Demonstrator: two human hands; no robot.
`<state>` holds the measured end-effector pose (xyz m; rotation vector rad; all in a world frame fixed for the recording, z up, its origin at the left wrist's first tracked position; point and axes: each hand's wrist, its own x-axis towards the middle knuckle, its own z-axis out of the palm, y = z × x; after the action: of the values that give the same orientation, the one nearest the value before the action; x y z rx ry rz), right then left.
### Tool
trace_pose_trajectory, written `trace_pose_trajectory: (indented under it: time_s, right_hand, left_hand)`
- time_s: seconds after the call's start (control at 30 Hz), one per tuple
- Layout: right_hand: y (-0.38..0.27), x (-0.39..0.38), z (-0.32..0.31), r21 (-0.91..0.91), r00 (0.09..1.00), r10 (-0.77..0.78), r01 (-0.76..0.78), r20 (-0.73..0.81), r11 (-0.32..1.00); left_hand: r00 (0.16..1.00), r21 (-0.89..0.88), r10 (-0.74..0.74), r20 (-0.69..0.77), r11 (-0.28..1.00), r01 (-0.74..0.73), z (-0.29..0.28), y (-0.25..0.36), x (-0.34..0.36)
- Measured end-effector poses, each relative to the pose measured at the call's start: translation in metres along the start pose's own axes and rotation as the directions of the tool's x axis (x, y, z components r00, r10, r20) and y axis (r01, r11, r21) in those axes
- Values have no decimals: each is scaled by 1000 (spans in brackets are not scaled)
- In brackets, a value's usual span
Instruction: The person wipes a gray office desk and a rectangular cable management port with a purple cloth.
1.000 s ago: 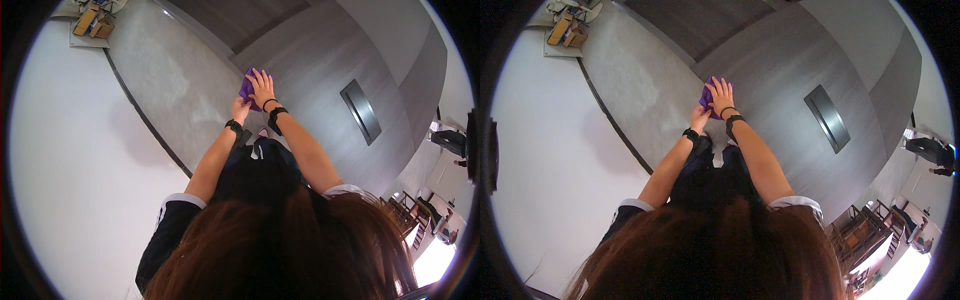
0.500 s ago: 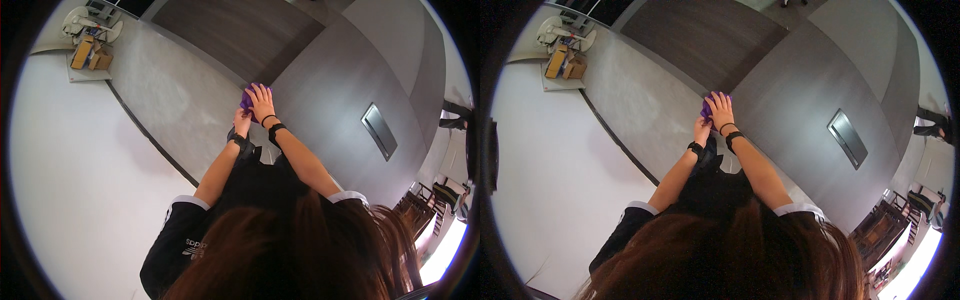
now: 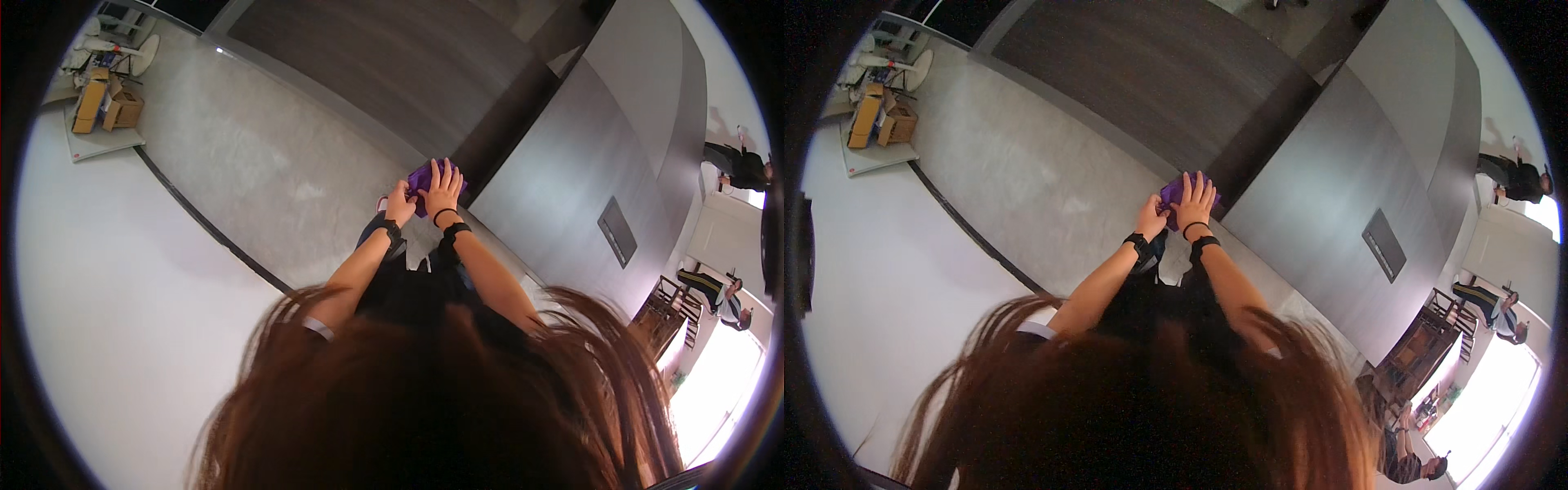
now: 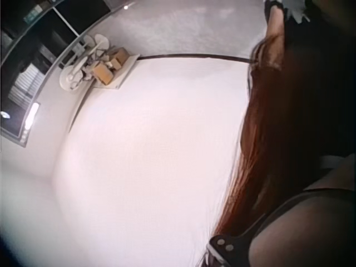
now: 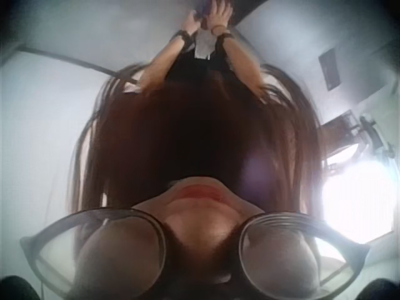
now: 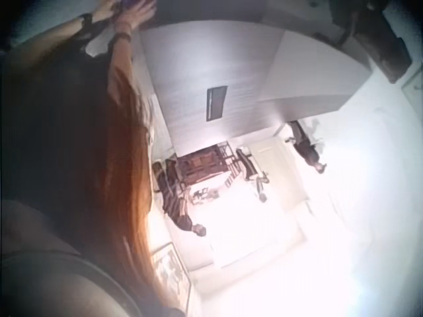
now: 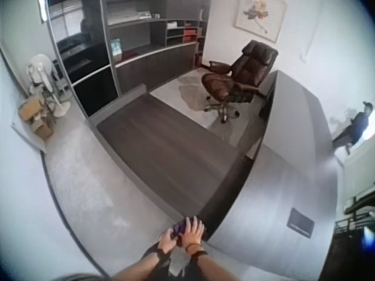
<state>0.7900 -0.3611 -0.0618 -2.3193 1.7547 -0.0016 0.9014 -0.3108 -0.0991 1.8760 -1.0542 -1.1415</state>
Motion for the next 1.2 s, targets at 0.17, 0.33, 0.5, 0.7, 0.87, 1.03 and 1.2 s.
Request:
trace_pose_trajectory:
  time_s: [0.17,0.33,0.5,0.7,0.87,1.03,1.2]
  right_hand:
    - [-15,28,1,78,995,-101,98,25,992]
    - [-30,65,6,85,981,-97,83,167,993]
    - [-60,99,-2,126,940,-206,178,272,976]
    - [-110,150,4,195,921,-307,264,239,944]
    - [-176,195,0,226,889,-384,332,251,916]
    - [-231,225,0,257,876,-408,344,259,903]
    - [-291,261,3,273,856,-458,393,241,878]
  left_hand:
    - [995,-74,-90,28,993,92,-28,-1,21]
    - [988,-81,-154,-2,985,153,-64,32,34]
    - [986,-14,-49,-158,999,48,-75,-5,61]
    - [975,16,-34,-219,999,39,-125,-6,97]
    - [962,1,-99,-254,995,102,-180,-22,142]
    - [964,-31,-186,-190,983,183,-235,-35,168]
    - [955,-76,-161,-249,986,147,-290,-54,201]
